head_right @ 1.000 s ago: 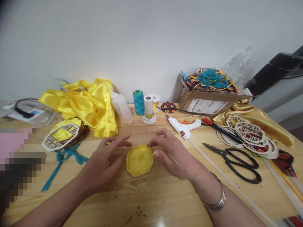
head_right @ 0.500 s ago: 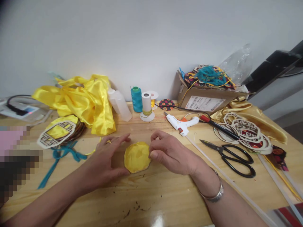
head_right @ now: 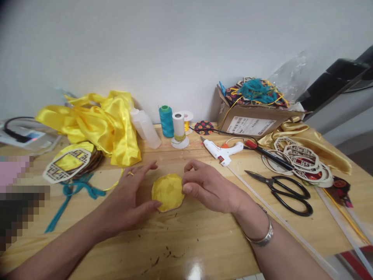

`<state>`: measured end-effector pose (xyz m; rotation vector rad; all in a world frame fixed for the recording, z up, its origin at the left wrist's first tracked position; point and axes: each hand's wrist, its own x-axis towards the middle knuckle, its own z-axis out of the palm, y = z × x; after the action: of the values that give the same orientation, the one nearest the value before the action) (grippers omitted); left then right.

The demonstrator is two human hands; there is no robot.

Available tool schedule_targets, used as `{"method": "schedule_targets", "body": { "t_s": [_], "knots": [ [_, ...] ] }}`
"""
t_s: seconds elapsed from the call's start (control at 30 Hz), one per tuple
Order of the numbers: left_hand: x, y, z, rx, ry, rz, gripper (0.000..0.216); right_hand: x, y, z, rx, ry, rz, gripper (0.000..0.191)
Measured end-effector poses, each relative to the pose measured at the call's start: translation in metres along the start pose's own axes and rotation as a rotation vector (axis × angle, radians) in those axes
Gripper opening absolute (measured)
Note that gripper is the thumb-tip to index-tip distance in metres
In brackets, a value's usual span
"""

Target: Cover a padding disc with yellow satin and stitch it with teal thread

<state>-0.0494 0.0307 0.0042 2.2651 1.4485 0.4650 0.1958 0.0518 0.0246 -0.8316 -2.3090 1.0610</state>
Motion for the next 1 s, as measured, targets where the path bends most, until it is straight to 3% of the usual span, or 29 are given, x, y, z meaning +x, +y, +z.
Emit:
{"method": "schedule_targets", "body": {
  "t_s": [0.27,0.47,0.67,1.0],
  "knots": [
    [0.001,0.0,0.003,0.089,-0.049,-0.013,0.078,0.001,0.001,0.0,-0.043,-0.058,0.006,0.058],
    [-0.001,-0.001,0.002,0.028,0.04,-0.011,0.074,0.0,-0.004,0.0,0.075,0.003,0.003,0.062],
    [-0.003,0.006,0.003,0.064,-0.024,0.011,0.076,0.002,-0.01,0.01,0.112,-0.128,-0.064,0.062],
    [-0.007,0.009,0.012,0.058,-0.063,0.068,0.075,0.004,-0.01,0.014,0.063,-0.21,-0.081,0.056]
  ]
}}
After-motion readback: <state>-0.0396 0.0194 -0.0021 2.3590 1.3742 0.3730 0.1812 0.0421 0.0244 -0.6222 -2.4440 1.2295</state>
